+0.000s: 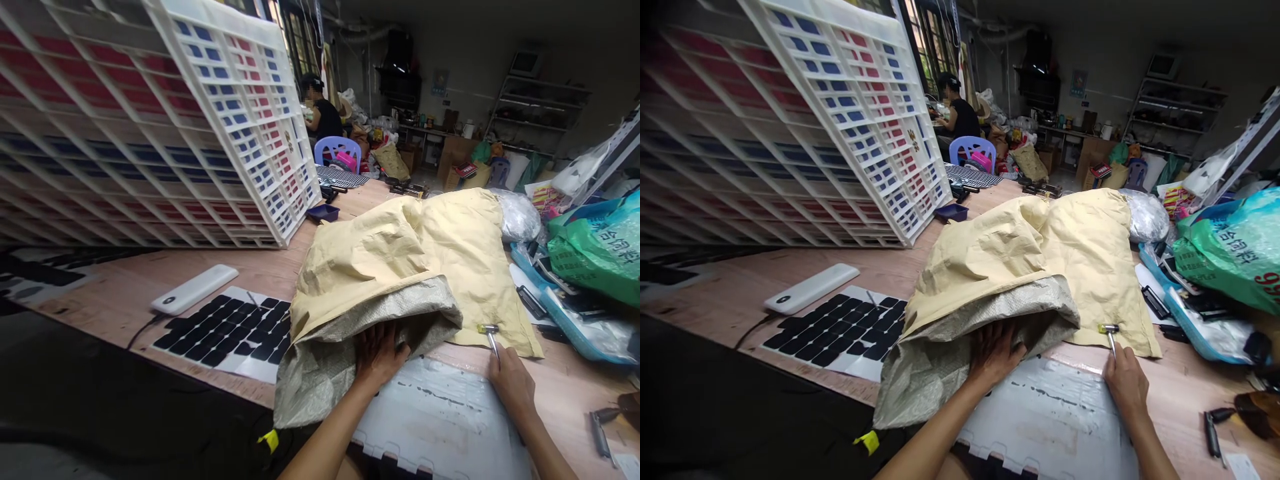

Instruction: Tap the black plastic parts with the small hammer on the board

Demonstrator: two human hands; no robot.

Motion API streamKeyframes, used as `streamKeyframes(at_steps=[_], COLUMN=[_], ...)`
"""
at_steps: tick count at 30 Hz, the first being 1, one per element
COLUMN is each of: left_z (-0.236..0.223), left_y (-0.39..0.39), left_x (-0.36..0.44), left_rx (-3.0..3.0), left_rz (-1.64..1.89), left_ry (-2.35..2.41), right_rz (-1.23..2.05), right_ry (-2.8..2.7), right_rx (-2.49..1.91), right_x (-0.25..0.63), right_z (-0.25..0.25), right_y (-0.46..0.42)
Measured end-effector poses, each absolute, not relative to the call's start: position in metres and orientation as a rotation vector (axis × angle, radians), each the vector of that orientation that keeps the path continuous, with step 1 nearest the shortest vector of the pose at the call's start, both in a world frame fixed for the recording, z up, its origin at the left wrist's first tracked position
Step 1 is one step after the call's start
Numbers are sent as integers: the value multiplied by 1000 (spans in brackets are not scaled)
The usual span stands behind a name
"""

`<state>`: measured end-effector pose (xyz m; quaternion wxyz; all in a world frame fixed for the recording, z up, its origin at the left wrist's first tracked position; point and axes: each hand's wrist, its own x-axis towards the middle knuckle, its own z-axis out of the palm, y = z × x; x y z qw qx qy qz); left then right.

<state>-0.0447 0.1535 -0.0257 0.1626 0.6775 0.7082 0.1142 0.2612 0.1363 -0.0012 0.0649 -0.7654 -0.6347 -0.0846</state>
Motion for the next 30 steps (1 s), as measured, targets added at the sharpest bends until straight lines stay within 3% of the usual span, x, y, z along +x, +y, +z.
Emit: streamKeyframes(at_steps=[5, 16, 30], left_z=[-29, -25, -22], left_y=[153, 153, 152], left_x=[-46, -45, -45], left_rx=[1953, 1933, 1928], left_rz=[379, 382, 339], left_ry=[2035, 2028, 2036], right_rz=[-107, -216, -243], right_ry=[-1842, -1605, -1557], right_rx=[-2265, -2514, -2721], right_x=[275, 358, 336], right_z=[0, 15, 15], right_y=[126, 110, 108])
